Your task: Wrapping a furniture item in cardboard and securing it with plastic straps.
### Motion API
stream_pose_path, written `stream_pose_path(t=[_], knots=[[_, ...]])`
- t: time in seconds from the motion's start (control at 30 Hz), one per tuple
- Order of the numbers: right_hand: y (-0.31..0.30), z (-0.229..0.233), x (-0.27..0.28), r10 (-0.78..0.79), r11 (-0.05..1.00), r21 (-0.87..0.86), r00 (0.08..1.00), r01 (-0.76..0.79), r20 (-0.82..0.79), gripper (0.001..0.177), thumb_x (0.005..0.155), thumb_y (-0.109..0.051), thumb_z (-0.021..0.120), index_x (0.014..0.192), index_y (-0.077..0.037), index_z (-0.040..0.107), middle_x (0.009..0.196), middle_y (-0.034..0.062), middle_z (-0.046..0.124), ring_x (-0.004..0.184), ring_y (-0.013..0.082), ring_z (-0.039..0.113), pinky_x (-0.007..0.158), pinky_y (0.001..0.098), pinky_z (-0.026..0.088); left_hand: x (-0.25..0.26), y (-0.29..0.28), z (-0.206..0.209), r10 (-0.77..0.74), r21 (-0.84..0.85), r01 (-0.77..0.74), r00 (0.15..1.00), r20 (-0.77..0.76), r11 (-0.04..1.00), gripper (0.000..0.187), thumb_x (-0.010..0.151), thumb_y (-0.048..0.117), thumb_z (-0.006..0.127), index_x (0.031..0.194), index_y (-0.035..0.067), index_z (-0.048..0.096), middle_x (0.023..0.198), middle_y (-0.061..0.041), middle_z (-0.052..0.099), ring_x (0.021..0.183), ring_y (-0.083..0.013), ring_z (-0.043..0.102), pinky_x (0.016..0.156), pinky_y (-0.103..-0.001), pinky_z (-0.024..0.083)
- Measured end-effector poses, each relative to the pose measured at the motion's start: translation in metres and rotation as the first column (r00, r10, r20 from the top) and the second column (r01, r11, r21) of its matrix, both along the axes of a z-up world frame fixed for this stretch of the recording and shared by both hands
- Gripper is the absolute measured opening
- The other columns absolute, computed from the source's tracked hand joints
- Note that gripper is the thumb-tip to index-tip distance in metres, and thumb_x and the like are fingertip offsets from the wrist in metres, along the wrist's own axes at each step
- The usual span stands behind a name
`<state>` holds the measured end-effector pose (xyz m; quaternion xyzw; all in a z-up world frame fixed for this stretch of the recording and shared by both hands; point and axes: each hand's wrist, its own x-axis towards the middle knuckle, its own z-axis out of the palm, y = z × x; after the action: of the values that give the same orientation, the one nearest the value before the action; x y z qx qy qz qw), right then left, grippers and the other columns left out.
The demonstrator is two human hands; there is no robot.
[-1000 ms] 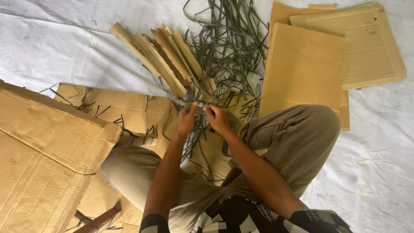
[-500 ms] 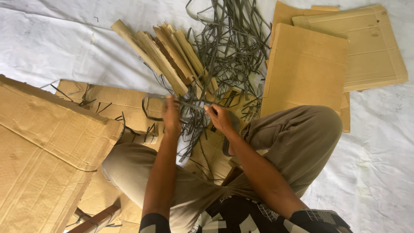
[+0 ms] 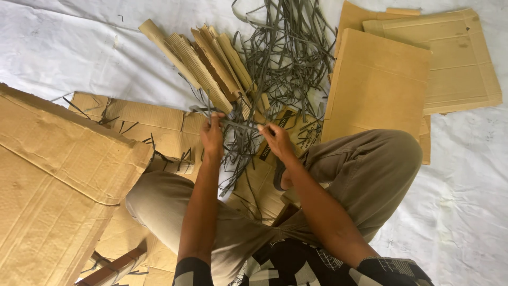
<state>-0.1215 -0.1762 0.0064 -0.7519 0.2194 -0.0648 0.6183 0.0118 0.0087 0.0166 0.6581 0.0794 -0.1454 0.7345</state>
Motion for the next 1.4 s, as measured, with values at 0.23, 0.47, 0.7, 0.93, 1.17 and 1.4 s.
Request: stream_pose_path(t=[0.23,0.47,0.7,0.93,1.17,1.4], knots=[[-0.029,-0.022,0.000,-0.216,0.975,0.063,0.974,0.212,0.067,0.036,0.099,-0.043,0.071,0.086,-0.008,0.070,0.073,-0.0054,0.059,0.065,0.0073,0.051,0.063,0.0272,0.045,0.017,0.018,0.020,0.215,0.069,-0.213,0.977,-0.011,0.975,0.031,0.104,0.037,0.056,0.098,0.014,0.077,0.077,0.003,0.056,0.062,-0.0073,0.044,0.054,-0.024,0.038],[-0.032,-0.026,0.002,-0.431,0.857,0.330,0.901,0.395,0.040,0.033,0.104,-0.039,0.066,0.091,-0.008,0.063,0.069,-0.0046,0.037,0.063,0.0110,0.035,0.058,0.0307,0.034,0.012,0.017,0.024,0.228,0.045,-0.226,0.973,-0.035,0.973,0.033,0.102,0.038,0.056,0.104,0.012,0.077,0.081,0.001,0.055,0.062,-0.0095,0.038,0.054,-0.028,0.032],[-0.014,-0.016,0.023,-0.437,0.749,0.622,0.876,0.228,0.205,0.032,0.104,-0.021,0.062,0.131,-0.003,0.060,0.091,0.0016,0.071,0.070,0.0085,0.059,0.065,0.0275,0.052,0.005,0.029,-0.009,0.002,0.234,-0.016,0.998,0.060,0.972,0.046,0.101,0.040,0.061,0.131,0.007,0.056,0.095,-0.005,0.071,0.091,-0.0173,0.066,0.082,-0.033,0.052],[0.042,0.005,0.045,-0.193,0.843,0.533,0.965,0.071,0.177,0.030,0.102,-0.019,0.066,0.127,-0.002,0.064,0.100,0.0090,0.076,0.062,0.0100,0.058,0.056,0.0283,0.050,-0.027,0.049,0.021,-0.097,0.322,0.032,0.978,0.186,0.946,0.046,0.109,0.040,0.049,0.128,0.007,0.076,0.082,-0.011,0.063,0.075,-0.0190,0.055,0.068,-0.038,0.046],[0.090,0.023,0.058,-0.048,0.790,0.600,0.963,-0.125,0.263,0.030,0.106,-0.023,0.062,0.130,-0.005,0.064,0.105,0.0082,0.071,0.072,0.0114,0.062,0.062,0.0291,0.051,-0.053,0.071,0.066,-0.210,0.568,0.073,0.961,0.179,0.820,0.039,0.105,0.039,0.051,0.123,0.009,0.070,0.074,-0.010,0.069,0.069,-0.0246,0.069,0.068,-0.041,0.052],[0.125,0.051,0.061,-0.011,0.588,0.760,0.937,-0.276,0.348,0.049,0.097,-0.029,0.058,0.141,-0.007,0.058,0.137,0.0084,0.070,0.115,0.0167,0.070,0.098,0.0314,0.054,-0.071,0.090,0.076,-0.122,0.497,-0.063,0.936,0.330,0.866,0.040,0.103,0.036,0.056,0.131,0.008,0.063,0.098,-0.016,0.074,0.087,-0.0318,0.074,0.077,-0.043,0.055]])
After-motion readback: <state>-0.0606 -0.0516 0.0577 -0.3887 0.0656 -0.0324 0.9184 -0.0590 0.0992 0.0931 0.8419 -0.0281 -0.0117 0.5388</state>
